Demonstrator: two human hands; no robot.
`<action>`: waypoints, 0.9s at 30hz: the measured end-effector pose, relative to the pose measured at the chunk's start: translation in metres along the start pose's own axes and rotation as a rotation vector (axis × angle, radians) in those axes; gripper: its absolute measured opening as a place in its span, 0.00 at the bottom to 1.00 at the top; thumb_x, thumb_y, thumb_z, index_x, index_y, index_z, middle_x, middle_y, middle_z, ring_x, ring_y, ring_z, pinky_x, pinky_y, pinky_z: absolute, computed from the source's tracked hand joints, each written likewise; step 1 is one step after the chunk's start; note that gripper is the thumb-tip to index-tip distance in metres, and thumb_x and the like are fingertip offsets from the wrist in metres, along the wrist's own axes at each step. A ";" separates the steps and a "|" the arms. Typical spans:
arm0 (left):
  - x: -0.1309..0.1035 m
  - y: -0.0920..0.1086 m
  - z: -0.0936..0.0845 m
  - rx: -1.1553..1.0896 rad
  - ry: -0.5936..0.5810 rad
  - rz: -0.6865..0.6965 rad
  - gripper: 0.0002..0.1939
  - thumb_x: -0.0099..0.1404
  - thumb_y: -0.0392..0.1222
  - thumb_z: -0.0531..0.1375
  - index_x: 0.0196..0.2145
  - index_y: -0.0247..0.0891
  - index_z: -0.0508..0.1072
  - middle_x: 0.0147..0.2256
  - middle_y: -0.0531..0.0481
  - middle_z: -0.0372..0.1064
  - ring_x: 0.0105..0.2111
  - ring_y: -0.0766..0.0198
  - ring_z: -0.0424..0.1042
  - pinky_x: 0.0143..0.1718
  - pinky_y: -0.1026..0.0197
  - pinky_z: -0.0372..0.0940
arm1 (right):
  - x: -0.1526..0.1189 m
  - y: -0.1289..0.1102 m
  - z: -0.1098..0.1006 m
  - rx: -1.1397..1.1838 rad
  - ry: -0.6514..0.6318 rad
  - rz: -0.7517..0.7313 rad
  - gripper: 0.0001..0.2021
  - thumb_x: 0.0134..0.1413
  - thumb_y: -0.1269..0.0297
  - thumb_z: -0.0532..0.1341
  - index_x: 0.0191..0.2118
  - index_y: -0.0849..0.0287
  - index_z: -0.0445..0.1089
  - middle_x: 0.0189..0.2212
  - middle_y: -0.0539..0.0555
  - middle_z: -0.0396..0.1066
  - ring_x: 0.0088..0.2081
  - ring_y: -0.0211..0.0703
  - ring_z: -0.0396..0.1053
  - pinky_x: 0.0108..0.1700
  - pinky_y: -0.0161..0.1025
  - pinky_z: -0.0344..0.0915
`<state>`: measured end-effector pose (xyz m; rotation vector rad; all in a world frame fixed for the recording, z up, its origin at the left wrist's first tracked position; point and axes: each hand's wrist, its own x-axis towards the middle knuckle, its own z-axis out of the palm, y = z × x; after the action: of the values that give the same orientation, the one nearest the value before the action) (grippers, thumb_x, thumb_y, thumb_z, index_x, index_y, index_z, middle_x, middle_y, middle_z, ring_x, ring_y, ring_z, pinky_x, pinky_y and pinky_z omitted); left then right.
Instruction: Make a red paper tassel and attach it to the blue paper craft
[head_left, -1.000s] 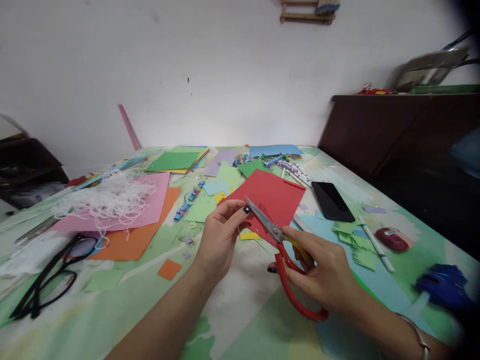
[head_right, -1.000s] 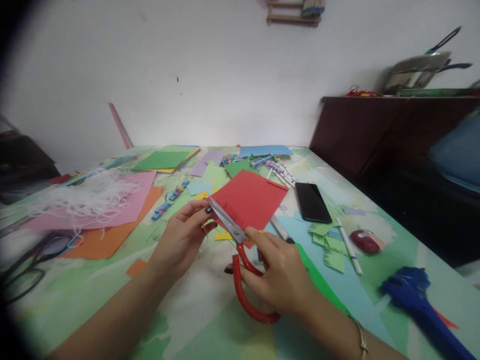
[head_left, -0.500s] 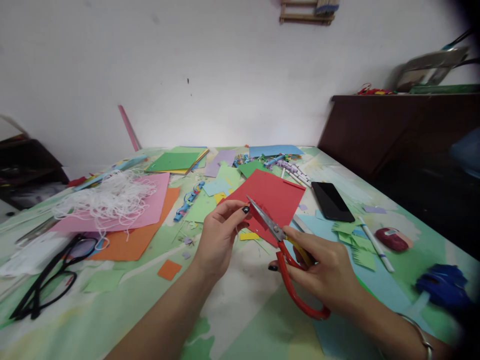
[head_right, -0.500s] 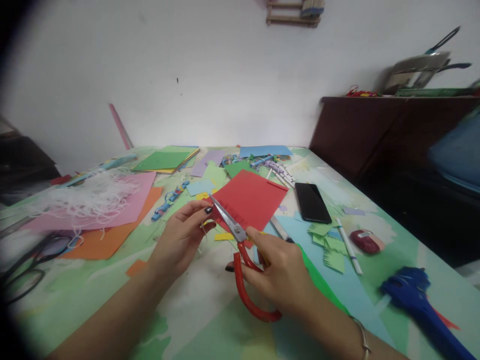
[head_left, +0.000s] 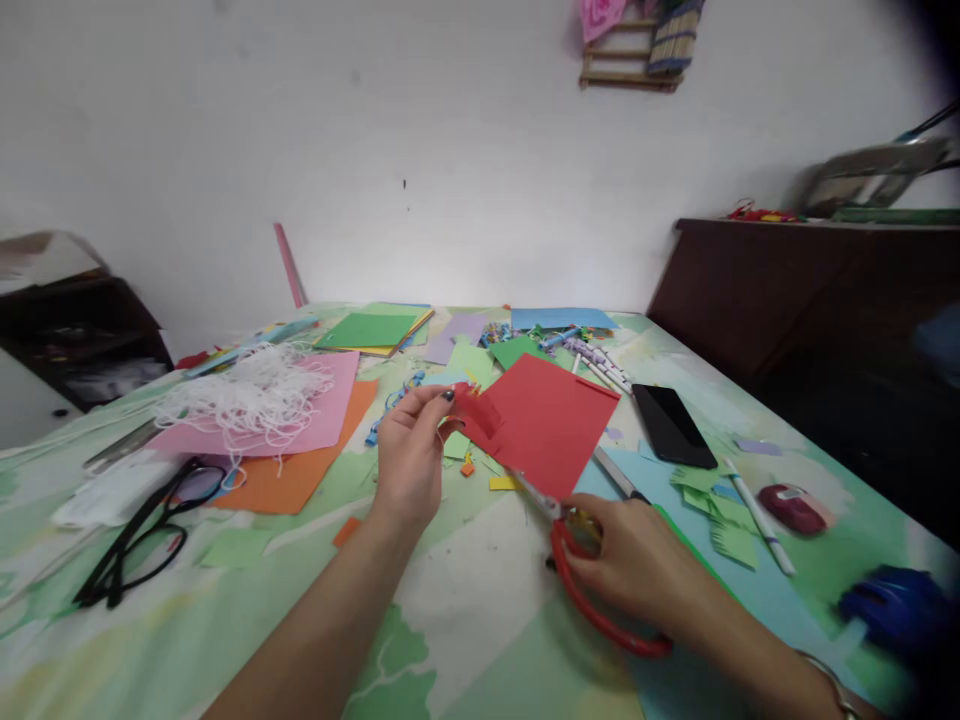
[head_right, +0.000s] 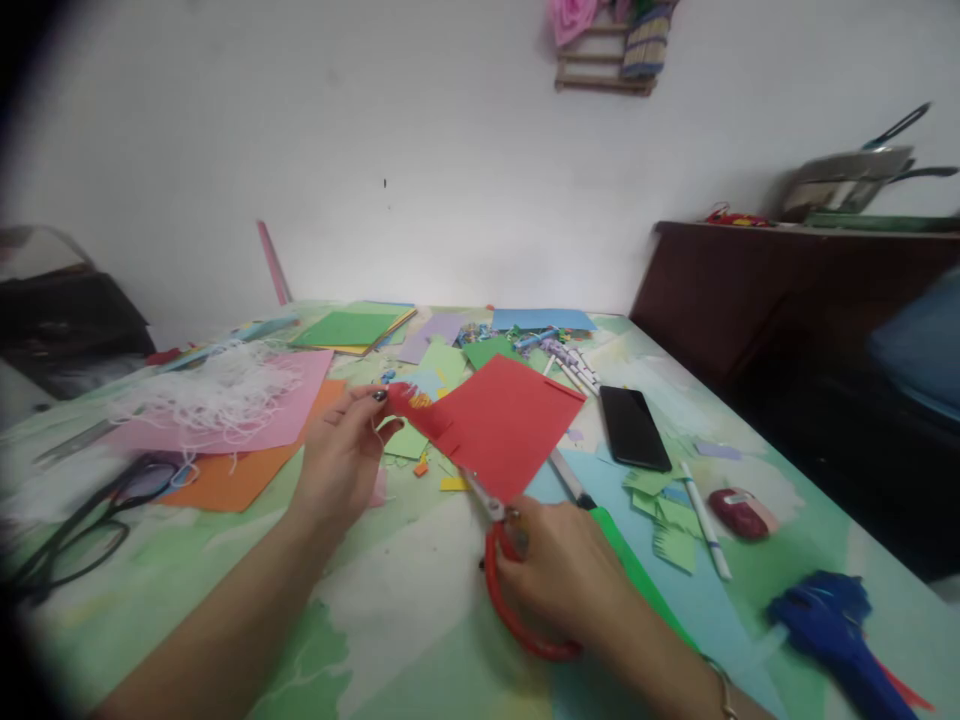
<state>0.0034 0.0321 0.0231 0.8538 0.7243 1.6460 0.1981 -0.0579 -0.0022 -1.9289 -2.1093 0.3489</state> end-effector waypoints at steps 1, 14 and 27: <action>0.000 -0.001 0.000 0.014 -0.023 -0.013 0.06 0.49 0.39 0.67 0.26 0.36 0.75 0.27 0.53 0.72 0.28 0.68 0.69 0.30 0.65 0.63 | -0.002 -0.002 0.000 0.007 -0.031 -0.036 0.06 0.47 0.66 0.60 0.33 0.56 0.73 0.23 0.53 0.74 0.24 0.44 0.67 0.24 0.35 0.45; -0.024 -0.001 0.010 0.173 -0.443 -0.272 0.08 0.52 0.41 0.68 0.28 0.34 0.76 0.26 0.50 0.72 0.28 0.67 0.69 0.32 0.65 0.63 | -0.005 0.008 -0.007 0.394 0.122 -0.267 0.10 0.54 0.73 0.55 0.26 0.60 0.71 0.16 0.48 0.63 0.17 0.34 0.54 0.23 0.34 0.48; -0.041 -0.018 0.010 0.432 -0.749 -0.376 0.06 0.52 0.40 0.68 0.27 0.35 0.78 0.25 0.47 0.74 0.25 0.65 0.71 0.29 0.64 0.63 | 0.006 0.008 -0.008 0.925 0.085 -0.291 0.14 0.52 0.54 0.64 0.28 0.60 0.67 0.25 0.50 0.68 0.28 0.38 0.66 0.29 0.33 0.63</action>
<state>0.0276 -0.0031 0.0071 1.4311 0.6487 0.7420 0.2075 -0.0512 0.0027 -1.0653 -1.6656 0.9454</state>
